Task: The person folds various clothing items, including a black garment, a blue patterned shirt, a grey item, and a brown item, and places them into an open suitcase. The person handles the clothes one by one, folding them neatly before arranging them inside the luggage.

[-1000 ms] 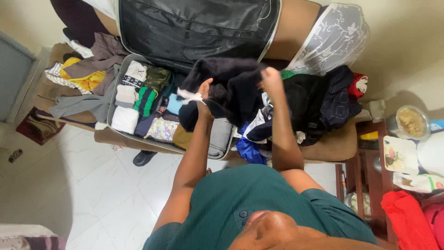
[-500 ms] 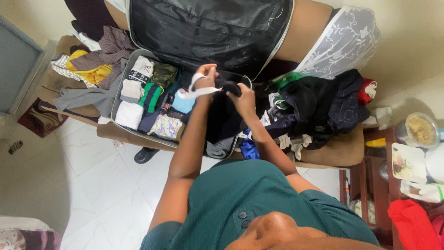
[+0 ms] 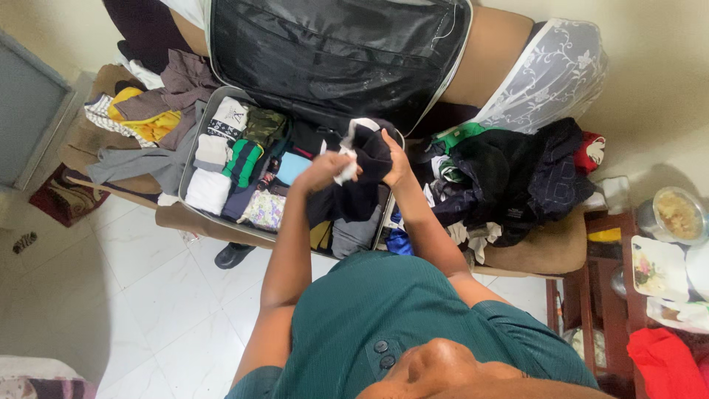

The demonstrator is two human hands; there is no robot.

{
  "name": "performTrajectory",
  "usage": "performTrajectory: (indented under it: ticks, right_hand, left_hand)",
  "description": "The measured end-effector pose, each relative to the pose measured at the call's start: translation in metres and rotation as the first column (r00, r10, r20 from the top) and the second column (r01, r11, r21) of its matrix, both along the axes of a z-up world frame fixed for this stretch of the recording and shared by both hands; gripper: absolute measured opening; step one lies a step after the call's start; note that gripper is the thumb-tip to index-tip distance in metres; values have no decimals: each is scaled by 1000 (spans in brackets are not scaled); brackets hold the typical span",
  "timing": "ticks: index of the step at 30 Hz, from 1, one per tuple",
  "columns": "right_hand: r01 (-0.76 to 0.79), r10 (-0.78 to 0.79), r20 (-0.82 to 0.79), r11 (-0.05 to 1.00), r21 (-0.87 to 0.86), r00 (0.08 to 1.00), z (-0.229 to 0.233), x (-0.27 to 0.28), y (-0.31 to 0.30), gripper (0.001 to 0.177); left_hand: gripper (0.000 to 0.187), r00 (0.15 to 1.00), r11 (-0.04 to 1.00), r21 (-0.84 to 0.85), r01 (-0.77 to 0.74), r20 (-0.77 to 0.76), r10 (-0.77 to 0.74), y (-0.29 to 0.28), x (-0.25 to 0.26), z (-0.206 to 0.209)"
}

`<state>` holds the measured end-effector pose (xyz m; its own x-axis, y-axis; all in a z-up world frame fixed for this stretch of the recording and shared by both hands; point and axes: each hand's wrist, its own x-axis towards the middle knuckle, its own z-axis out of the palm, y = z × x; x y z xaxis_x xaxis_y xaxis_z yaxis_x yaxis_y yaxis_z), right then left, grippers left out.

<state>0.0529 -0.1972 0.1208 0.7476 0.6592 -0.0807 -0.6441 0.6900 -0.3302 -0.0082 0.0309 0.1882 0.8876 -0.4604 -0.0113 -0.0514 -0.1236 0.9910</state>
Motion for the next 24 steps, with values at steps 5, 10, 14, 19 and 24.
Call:
performTrajectory:
  ticks: [5, 10, 14, 19, 24]
  right_hand:
    - [81, -87, -22, 981, -179, 996, 34, -3, -5, 41]
    - [177, -80, 242, 896, -407, 967, 29, 2, -13, 28]
    - [267, -159, 252, 831, -488, 955, 20, 18, -20, 27]
    - [283, -179, 231, 765, -579, 956, 0, 20, -15, 26]
    - [321, -35, 468, 772, -549, 883, 9, 9, -18, 19]
  left_hand:
    - [30, 900, 901, 4, -433, 49, 432, -30, 14, -59]
    - [49, 751, 789, -194, -583, -498, 433, -40, 38, -72]
    - [35, 909, 863, -283, -418, -128, 398, -51, 40, -87]
    - [30, 600, 870, 48, -491, 742, 298, -98, 11, -58]
    - [35, 849, 920, 251, -301, 509, 139, -95, 4, -40]
